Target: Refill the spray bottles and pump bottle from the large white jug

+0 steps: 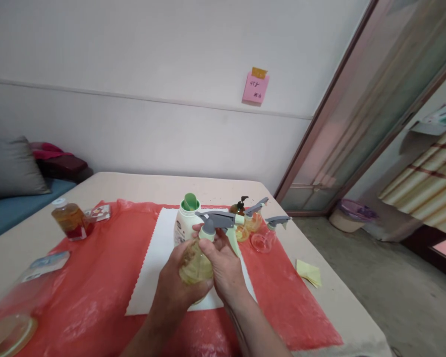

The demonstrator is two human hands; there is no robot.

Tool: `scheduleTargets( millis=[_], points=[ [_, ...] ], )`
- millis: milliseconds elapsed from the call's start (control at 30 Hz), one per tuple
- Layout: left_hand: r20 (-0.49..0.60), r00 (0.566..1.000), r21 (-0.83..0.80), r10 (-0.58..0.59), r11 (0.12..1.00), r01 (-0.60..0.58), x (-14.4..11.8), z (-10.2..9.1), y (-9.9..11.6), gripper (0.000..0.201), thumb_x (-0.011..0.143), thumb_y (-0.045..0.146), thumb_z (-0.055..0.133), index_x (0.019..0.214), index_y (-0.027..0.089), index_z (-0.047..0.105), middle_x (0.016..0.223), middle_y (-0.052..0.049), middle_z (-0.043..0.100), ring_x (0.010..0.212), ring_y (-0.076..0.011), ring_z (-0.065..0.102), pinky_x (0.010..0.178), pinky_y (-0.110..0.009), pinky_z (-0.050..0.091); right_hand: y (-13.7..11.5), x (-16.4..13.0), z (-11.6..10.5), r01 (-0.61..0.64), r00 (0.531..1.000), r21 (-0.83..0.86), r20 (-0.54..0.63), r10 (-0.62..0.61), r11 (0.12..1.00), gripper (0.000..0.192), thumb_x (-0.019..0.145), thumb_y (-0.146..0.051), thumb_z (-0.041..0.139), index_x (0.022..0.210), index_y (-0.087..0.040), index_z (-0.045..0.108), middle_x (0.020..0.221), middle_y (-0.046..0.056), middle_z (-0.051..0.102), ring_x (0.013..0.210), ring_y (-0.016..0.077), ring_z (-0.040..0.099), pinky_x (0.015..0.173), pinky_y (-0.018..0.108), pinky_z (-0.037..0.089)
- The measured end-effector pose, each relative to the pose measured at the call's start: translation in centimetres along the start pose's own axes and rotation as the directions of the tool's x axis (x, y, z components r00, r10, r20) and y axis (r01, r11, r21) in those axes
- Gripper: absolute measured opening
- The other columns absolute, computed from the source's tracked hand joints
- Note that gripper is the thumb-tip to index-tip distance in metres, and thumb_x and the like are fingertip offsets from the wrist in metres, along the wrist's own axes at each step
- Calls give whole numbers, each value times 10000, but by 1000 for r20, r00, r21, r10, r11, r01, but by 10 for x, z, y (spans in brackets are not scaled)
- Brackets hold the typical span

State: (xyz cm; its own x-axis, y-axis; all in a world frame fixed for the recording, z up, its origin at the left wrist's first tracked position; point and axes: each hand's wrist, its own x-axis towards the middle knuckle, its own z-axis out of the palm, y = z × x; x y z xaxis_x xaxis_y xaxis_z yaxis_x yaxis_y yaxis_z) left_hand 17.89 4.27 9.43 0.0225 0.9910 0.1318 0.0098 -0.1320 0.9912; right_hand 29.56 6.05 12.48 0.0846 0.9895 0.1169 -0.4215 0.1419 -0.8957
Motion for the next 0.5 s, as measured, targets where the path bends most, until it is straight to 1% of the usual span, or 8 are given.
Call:
scheduleTargets(
  millis=[100, 167, 200, 267, 367, 433, 500],
  points=[
    [50, 998, -96, -47, 994, 52, 0, -3, 8, 792, 601, 243, 848, 1362, 250, 629, 1283, -84, 709, 1163, -331, 659, 979, -433, 528, -6, 2, -8, -48, 984, 53, 175, 38, 997, 436, 693, -432, 897, 1081, -280, 768, 1104, 46, 772, 1038, 263, 704, 942, 415, 568],
    [131, 988, -204, -80, 973, 106, 0, -6, 13, 807, 611, 280, 857, 1380, 236, 614, 1237, -80, 726, 1125, -323, 667, 947, -409, 532, -11, 8, -14, -110, 955, 146, 289, 64, 983, 511, 625, -383, 921, 1105, -290, 771, 1137, 49, 775, 1083, 293, 700, 978, 450, 555],
    [183, 979, -257, -85, 957, 131, 1, -7, 14, 807, 615, 306, 864, 1377, 224, 613, 1200, -76, 734, 1089, -312, 673, 919, -390, 534, -14, 11, -17, -132, 945, 197, 320, 64, 971, 538, 592, -370, 927, 1102, -288, 773, 1144, 51, 777, 1114, 307, 692, 1009, 469, 541],
    [282, 956, -345, -79, 922, 177, 3, -10, 14, 804, 597, 360, 891, 1341, 198, 632, 1112, -70, 740, 1001, -283, 672, 856, -354, 526, -16, 18, -21, -151, 944, 273, 326, 56, 950, 531, 558, -390, 928, 1054, -269, 782, 1138, 65, 784, 1159, 330, 677, 1065, 503, 509],
    [421, 905, -407, -56, 880, 244, 6, -11, 10, 764, 549, 402, 925, 1235, 175, 677, 980, -51, 717, 885, -235, 639, 787, -321, 494, -17, 23, -25, -155, 959, 266, 272, 81, 951, 415, 630, -483, 877, 957, -247, 781, 1093, 90, 795, 1133, 336, 694, 1072, 546, 498],
    [503, 863, -380, -55, 882, 278, 8, -10, 6, 711, 529, 392, 939, 1159, 176, 693, 922, -36, 693, 834, -210, 613, 754, -307, 474, -16, 22, -27, -141, 969, 222, 229, 89, 965, 431, 677, -529, 831, 1008, -260, 770, 1049, 88, 800, 1083, 325, 717, 1059, 562, 502],
    [566, 823, -337, -56, 895, 292, 8, -8, 3, 652, 522, 379, 944, 1090, 177, 696, 889, -30, 671, 806, -195, 591, 724, -295, 457, -16, 18, -30, -121, 976, 190, 204, 81, 974, 546, 687, -543, 811, 1162, -284, 735, 982, 71, 800, 1023, 314, 736, 1057, 573, 498]
  ],
)
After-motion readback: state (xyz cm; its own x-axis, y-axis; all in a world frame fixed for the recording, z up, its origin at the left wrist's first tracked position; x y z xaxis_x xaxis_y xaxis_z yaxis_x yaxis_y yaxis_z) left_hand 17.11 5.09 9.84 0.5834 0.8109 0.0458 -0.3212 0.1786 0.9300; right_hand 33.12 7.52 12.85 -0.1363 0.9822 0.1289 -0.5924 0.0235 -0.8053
